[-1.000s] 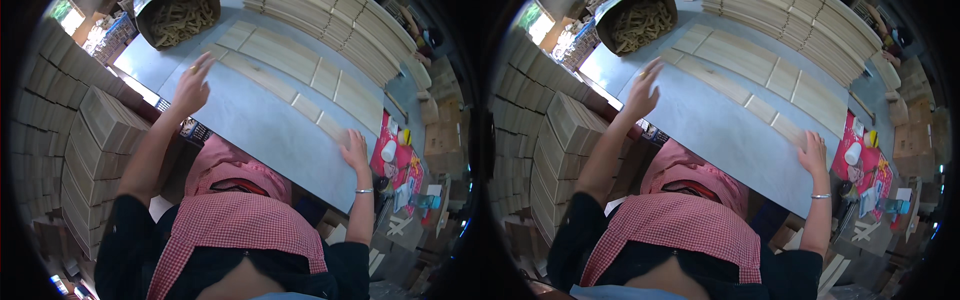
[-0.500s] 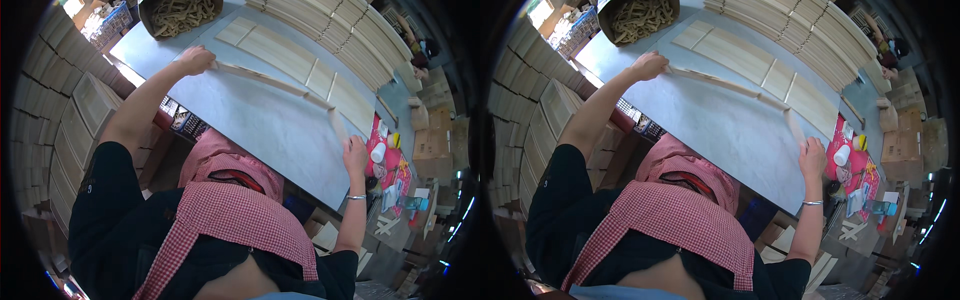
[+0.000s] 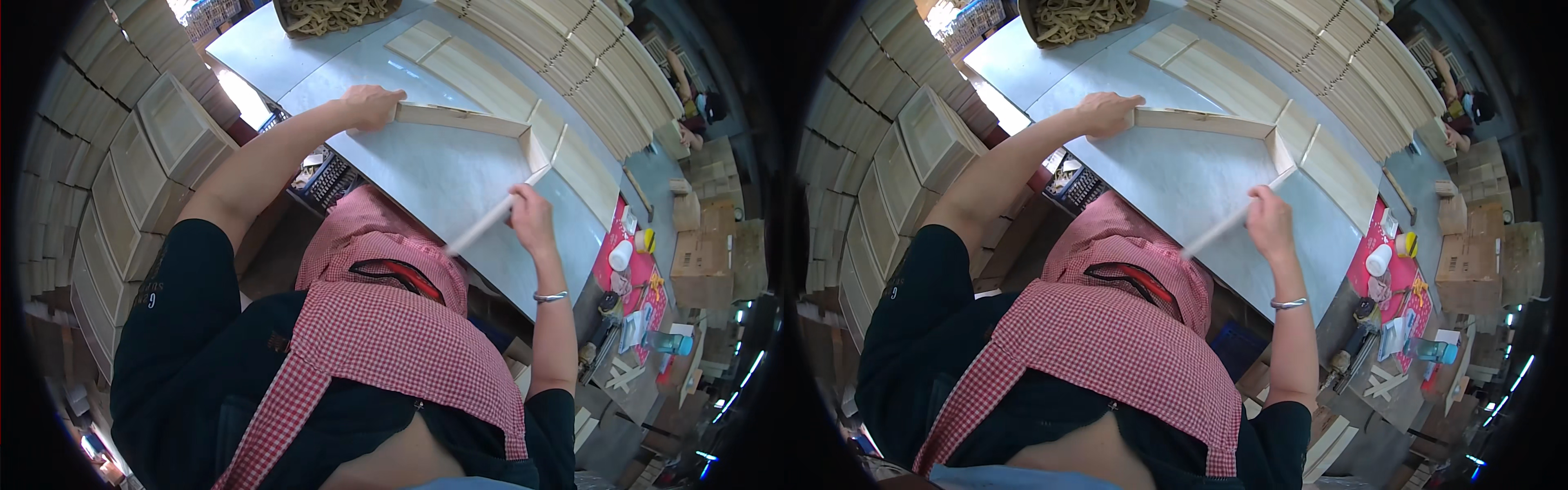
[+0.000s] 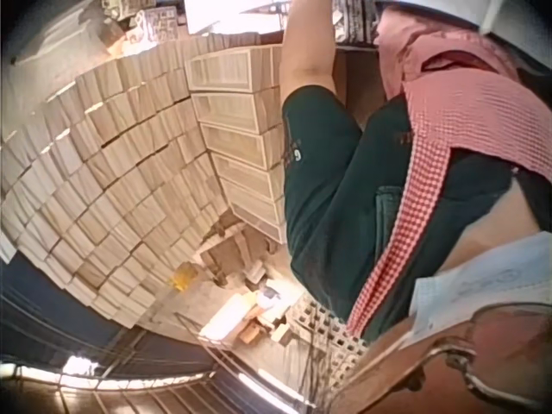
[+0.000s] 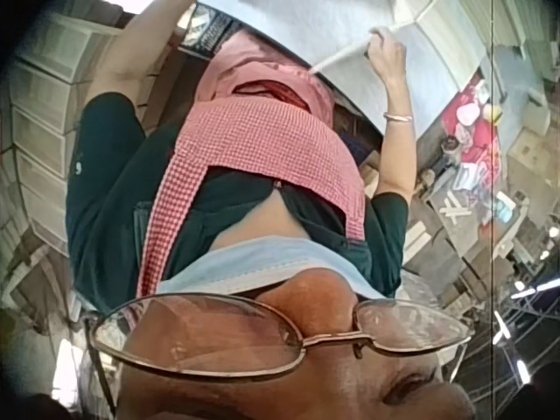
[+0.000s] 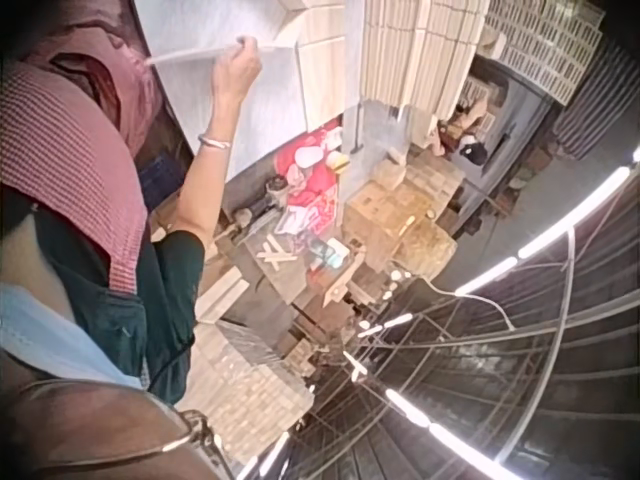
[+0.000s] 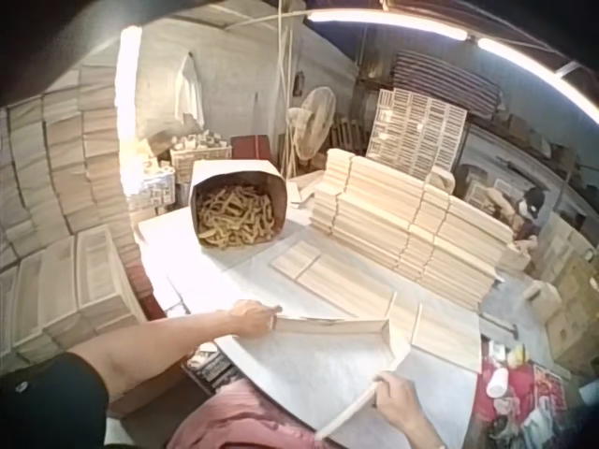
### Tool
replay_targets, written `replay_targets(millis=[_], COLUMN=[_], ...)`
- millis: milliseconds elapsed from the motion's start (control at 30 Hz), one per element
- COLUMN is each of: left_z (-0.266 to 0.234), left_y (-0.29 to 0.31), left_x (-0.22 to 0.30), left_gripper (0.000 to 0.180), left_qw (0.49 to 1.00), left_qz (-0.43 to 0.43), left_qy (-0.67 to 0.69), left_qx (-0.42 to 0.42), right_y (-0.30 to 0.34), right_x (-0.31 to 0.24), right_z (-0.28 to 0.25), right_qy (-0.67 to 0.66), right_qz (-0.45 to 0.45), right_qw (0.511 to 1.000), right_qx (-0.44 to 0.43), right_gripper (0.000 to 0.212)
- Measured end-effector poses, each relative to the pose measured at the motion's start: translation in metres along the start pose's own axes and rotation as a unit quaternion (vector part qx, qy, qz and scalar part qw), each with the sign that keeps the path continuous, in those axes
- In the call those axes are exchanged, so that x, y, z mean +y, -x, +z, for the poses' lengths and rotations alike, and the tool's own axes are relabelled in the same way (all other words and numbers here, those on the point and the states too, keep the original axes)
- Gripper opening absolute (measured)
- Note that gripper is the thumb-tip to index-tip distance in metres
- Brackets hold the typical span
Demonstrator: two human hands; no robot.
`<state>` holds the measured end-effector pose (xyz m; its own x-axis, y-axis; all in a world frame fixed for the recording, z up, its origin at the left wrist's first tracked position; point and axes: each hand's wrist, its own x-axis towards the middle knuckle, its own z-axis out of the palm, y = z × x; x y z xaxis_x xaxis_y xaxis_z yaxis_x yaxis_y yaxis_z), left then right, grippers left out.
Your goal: Assembling small wooden boxes by gluing panels and securing them with a nail gun.
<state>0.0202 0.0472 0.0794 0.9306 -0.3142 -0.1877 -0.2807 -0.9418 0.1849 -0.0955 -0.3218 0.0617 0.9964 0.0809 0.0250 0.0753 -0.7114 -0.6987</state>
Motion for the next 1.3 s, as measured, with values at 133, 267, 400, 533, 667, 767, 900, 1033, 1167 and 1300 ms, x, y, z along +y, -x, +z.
replay_targets(millis=[133, 267, 400, 533, 667, 767, 900, 1033, 1167, 1300], left_z=[0.003, 0.016, 0.035, 0.049, 0.044, 0.050, 0.062, 0.070, 0.061, 0.049], left_y=[0.005, 0.012, 0.015, 0.017, 0.021, 0.021, 0.022, 0.028, 0.042, 0.046], left_x=[0.013, 0.016, 0.014, 0.013, 0.016, 0.018, 0.016, 0.006, -0.013, -0.008], left_gripper=[0.037, 0.040, 0.044, 0.050, 0.048, 0.050, 0.054, 0.067, 0.096, 0.108], left_qw=[0.975, 0.931, 0.892, 0.873, 0.871, 0.876, 0.872, 0.846, 0.859, 0.901], left_qz=[-0.054, -0.048, -0.023, -0.003, -0.011, -0.009, 0.004, 0.037, 0.154, 0.127], left_qy=[0.210, 0.356, 0.450, 0.488, 0.491, 0.483, 0.488, 0.530, 0.474, 0.409], left_qx=[-0.058, -0.067, -0.036, 0.003, -0.002, 0.021, 0.046, 0.050, -0.114, -0.072], right_y=[0.015, 0.003, -0.004, 0.004, 0.005, 0.006, 0.006, 0.006, 0.007, 0.008], right_x=[-0.065, -0.066, -0.057, -0.053, -0.053, -0.055, -0.056, -0.056, -0.058, -0.057], right_z=[0.030, 0.050, 0.061, 0.062, 0.061, 0.062, 0.063, 0.063, 0.062, 0.061], right_qy=[0.181, 0.214, 0.181, 0.174, 0.158, 0.166, 0.178, 0.187, 0.195, 0.214], right_qz=[-0.144, -0.289, -0.355, -0.258, -0.270, -0.275, -0.277, -0.263, -0.247, -0.220], right_qw=[0.973, 0.931, 0.911, 0.950, 0.949, 0.946, 0.943, 0.945, 0.948, 0.952], right_qx=[-0.010, 0.057, 0.104, 0.040, 0.032, 0.041, 0.051, 0.052, 0.048, 0.015], right_gripper=[0.013, 0.020, 0.028, 0.033, 0.035, 0.035, 0.035, 0.035, 0.036, 0.026])
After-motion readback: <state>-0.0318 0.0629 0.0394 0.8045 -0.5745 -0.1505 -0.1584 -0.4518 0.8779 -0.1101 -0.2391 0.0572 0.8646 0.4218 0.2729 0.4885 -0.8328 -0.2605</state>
